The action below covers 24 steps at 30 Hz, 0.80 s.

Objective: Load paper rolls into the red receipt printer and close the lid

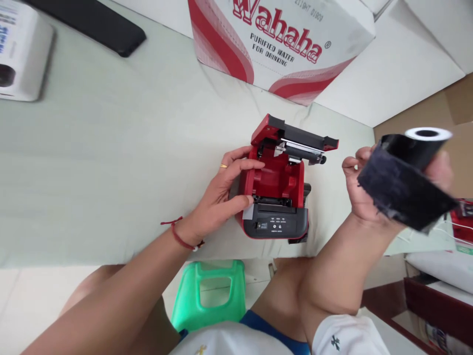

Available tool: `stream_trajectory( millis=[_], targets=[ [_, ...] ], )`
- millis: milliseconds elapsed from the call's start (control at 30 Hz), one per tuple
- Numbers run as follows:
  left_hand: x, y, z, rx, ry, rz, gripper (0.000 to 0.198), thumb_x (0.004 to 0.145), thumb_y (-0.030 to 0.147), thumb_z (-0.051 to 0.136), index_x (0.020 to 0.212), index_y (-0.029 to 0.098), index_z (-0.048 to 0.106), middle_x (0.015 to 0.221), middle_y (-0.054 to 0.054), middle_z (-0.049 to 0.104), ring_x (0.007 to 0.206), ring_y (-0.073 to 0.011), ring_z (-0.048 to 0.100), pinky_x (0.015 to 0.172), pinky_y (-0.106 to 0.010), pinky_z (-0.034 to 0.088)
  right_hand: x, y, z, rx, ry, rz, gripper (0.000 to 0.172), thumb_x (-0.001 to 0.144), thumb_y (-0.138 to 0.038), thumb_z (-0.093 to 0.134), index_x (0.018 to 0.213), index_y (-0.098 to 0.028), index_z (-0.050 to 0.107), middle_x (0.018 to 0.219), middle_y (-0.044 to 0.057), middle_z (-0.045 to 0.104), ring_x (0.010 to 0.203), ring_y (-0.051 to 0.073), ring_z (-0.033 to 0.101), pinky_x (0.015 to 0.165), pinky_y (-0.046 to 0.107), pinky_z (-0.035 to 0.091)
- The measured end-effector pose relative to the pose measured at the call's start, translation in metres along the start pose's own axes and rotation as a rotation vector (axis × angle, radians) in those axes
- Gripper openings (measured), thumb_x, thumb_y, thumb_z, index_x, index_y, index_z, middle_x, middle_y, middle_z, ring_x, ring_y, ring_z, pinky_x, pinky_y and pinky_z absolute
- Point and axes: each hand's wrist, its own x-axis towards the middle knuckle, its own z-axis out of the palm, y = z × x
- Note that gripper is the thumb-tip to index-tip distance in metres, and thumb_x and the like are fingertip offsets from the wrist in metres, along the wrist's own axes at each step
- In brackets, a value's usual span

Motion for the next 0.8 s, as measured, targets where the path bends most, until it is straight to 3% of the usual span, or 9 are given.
stream_trajectory(
  millis=[67,133,233,333,400,500,667,733,800],
  targets=[
    [0.0,0.0,0.0,0.011,0.005,-0.008,0.056,0.099,0.059,0.084,0.152,0.042,0.076,0.184,-0.008,0.044,0.18,-0.0454,0.035,0.148,-0.072,0.038,0.009,0.018,-0.005,-0.23,0.015,-0.031,0.066,0.093,-0.09,0.038,0.102,-0.037,0.076,0.111,0.013,0.073,0.119,0.04,0.069,0.092,0.061,0.058],
    [0.001,0.0,-0.001,0.019,0.015,-0.007,0.057,0.098,0.059,0.085,0.15,0.041,0.077,0.183,-0.008,0.045,0.181,-0.0452,0.033,0.148,-0.072,0.039,0.015,0.034,-0.013,-0.446,-0.062,0.009,0.059,0.093,-0.087,0.048,0.096,-0.033,0.073,0.102,0.012,0.073,0.108,0.038,0.068,0.087,0.053,0.057],
    [0.002,0.0,-0.001,0.033,0.026,-0.004,0.056,0.096,0.059,0.085,0.149,0.04,0.077,0.182,-0.008,0.047,0.181,-0.0448,0.032,0.147,-0.071,0.042,0.016,0.048,-0.028,-0.682,-0.246,0.147,0.038,0.085,-0.063,0.078,0.074,-0.028,0.067,0.073,0.004,0.064,0.081,0.028,0.061,0.075,0.042,0.048],
    [0.003,-0.001,0.0,0.032,0.026,0.004,0.057,0.095,0.058,0.086,0.148,0.04,0.078,0.18,-0.009,0.048,0.18,-0.0456,0.032,0.146,-0.071,0.042,0.013,0.049,-0.041,-0.836,-0.416,0.254,0.037,0.086,-0.049,0.078,0.062,-0.026,0.061,0.061,0.001,0.058,0.068,0.023,0.053,0.068,0.038,0.042],
    [0.003,-0.002,0.0,0.016,0.027,0.005,0.058,0.093,0.058,0.088,0.147,0.041,0.078,0.18,-0.009,0.048,0.18,-0.0463,0.032,0.146,-0.073,0.041,0.013,0.048,-0.046,-0.87,-0.464,0.277,0.034,0.087,-0.047,0.075,0.062,-0.026,0.063,0.064,0.002,0.063,0.07,0.024,0.057,0.069,0.038,0.046],
    [0.002,-0.003,0.0,0.006,0.037,0.004,0.059,0.092,0.06,0.089,0.147,0.041,0.079,0.18,-0.009,0.048,0.18,-0.0466,0.031,0.146,-0.073,0.041,0.014,0.047,-0.05,-0.889,-0.381,0.221,0.024,0.086,-0.047,0.073,0.075,-0.025,0.073,0.082,0.006,0.077,0.082,0.028,0.068,0.078,0.041,0.055],
    [0.002,-0.002,0.001,0.009,0.047,-0.007,0.058,0.092,0.06,0.088,0.146,0.041,0.079,0.179,-0.008,0.049,0.179,-0.0469,0.032,0.146,-0.072,0.042,0.004,0.032,-0.05,-0.872,-0.025,0.037,0.034,0.1,-0.052,0.065,0.108,-0.024,0.082,0.103,0.011,0.082,0.093,0.029,0.071,0.087,0.045,0.059],
    [0.003,-0.002,0.002,0.003,0.051,-0.011,0.058,0.091,0.061,0.088,0.145,0.041,0.08,0.179,-0.008,0.049,0.179,-0.0475,0.031,0.146,-0.072,0.042,-0.005,0.021,-0.045,-0.784,-0.083,-0.026,0.029,0.102,-0.051,0.071,0.109,-0.026,0.084,0.099,0.008,0.082,0.091,0.028,0.073,0.084,0.043,0.06],
    [0.003,-0.002,0.002,0.001,0.057,-0.014,0.06,0.09,0.063,0.088,0.145,0.041,0.08,0.178,-0.008,0.048,0.178,-0.0479,0.032,0.147,-0.072,0.04,-0.013,0.015,-0.036,-0.728,-0.3,-0.088,0.019,0.102,-0.043,0.076,0.108,-0.027,0.085,0.102,0.007,0.084,0.091,0.026,0.074,0.085,0.043,0.061]
  ],
)
